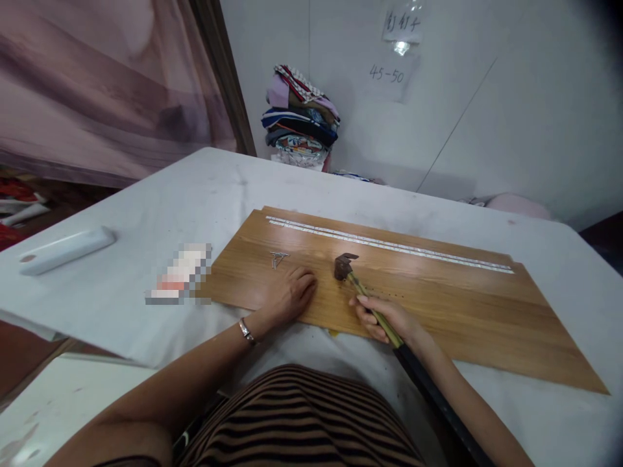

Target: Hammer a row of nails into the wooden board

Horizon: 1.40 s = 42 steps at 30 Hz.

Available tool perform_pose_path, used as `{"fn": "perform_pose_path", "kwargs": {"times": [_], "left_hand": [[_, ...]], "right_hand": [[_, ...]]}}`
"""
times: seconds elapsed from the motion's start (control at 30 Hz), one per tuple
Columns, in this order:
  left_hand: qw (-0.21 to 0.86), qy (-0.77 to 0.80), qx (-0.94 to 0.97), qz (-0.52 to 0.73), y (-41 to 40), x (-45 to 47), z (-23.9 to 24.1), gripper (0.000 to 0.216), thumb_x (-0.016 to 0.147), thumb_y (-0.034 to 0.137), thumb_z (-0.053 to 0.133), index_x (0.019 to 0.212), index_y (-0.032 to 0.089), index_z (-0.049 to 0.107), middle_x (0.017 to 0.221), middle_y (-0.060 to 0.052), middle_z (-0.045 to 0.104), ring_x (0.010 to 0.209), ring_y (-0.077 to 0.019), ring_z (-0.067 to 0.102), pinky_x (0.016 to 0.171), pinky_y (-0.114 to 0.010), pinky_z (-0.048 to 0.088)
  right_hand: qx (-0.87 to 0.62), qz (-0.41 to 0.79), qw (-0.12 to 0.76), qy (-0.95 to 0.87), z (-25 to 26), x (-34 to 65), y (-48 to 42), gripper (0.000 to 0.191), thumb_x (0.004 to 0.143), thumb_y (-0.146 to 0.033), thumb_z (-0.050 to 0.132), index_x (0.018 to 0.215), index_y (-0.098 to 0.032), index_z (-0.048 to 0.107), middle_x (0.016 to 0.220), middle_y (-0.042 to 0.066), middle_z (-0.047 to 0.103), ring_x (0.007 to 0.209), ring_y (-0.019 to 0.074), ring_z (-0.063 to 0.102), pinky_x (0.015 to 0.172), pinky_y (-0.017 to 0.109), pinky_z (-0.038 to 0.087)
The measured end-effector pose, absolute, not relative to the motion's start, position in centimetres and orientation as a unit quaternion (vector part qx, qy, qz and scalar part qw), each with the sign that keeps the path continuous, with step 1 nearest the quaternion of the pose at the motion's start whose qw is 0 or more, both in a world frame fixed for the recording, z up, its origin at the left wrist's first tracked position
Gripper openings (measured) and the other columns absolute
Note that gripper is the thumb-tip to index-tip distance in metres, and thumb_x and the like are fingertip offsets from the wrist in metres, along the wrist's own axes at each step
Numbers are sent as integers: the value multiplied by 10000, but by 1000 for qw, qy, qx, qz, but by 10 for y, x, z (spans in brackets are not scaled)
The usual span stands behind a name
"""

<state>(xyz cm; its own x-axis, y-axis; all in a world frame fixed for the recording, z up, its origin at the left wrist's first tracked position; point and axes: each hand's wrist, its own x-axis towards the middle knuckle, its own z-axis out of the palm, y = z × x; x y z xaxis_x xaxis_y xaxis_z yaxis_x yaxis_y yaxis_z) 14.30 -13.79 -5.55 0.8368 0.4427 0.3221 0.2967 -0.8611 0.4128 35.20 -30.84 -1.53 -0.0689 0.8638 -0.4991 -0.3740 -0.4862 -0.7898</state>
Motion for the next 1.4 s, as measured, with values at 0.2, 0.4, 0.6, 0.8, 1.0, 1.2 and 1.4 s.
{"fn": "perform_pose_path", "kwargs": {"times": [0.2, 0.4, 0.6, 0.8, 1.0, 1.2, 1.4], "left_hand": [[184, 193, 942, 204, -136, 143, -58, 245, 1040, 250, 442, 982, 181, 670, 1063, -101, 698, 1022, -225, 643, 953, -388, 536], [190, 193, 938, 217, -136, 144, -57, 253, 1041, 253, 440, 973, 180, 672, 1050, -103, 695, 1020, -227, 642, 943, -393, 539], [188, 180, 938, 231, -134, 144, -60, 229, 1033, 239, 454, 966, 186, 667, 1030, -90, 692, 990, -218, 641, 923, -385, 544], [184, 178, 938, 235, -132, 145, -66, 243, 1033, 248, 443, 946, 194, 663, 1024, -85, 684, 984, -217, 638, 916, -382, 543], [176, 175, 938, 243, -133, 146, -65, 254, 1037, 242, 434, 935, 185, 659, 999, -88, 679, 977, -220, 635, 910, -382, 546], [172, 171, 939, 242, -132, 145, -66, 220, 1032, 233, 456, 948, 182, 653, 1011, -86, 685, 987, -219, 635, 917, -381, 541], [181, 173, 937, 245, -130, 146, -73, 235, 1037, 241, 449, 937, 191, 656, 1006, -82, 679, 971, -217, 632, 905, -379, 537]], "right_hand": [[-513, 685, 456, -246, -9, 353, -311, 467, 777, -583, 739, 984, -194, 585, 552, -125, 426, 327, 41, 308, 308, 189, 217], [-509, 683, 458, -256, -9, 352, -310, 451, 784, -573, 727, 978, -190, 588, 537, -125, 430, 315, 38, 295, 302, 193, 213], [-514, 692, 442, -249, -14, 352, -307, 480, 756, -589, 744, 965, -189, 582, 521, -128, 431, 311, 36, 299, 306, 194, 206], [-508, 688, 449, -258, -12, 355, -309, 488, 747, -595, 751, 975, -200, 577, 534, -126, 450, 303, 37, 299, 292, 192, 211], [-508, 688, 447, -262, -15, 353, -306, 507, 729, -614, 762, 954, -198, 578, 518, -133, 435, 305, 34, 284, 287, 187, 206], [-502, 691, 448, -265, -18, 354, -306, 495, 749, -608, 753, 958, -193, 581, 520, -133, 421, 309, 39, 291, 293, 190, 208], [-501, 685, 461, -259, -16, 353, -307, 511, 736, -616, 764, 970, -200, 579, 521, -136, 427, 304, 40, 272, 288, 191, 201]]}}
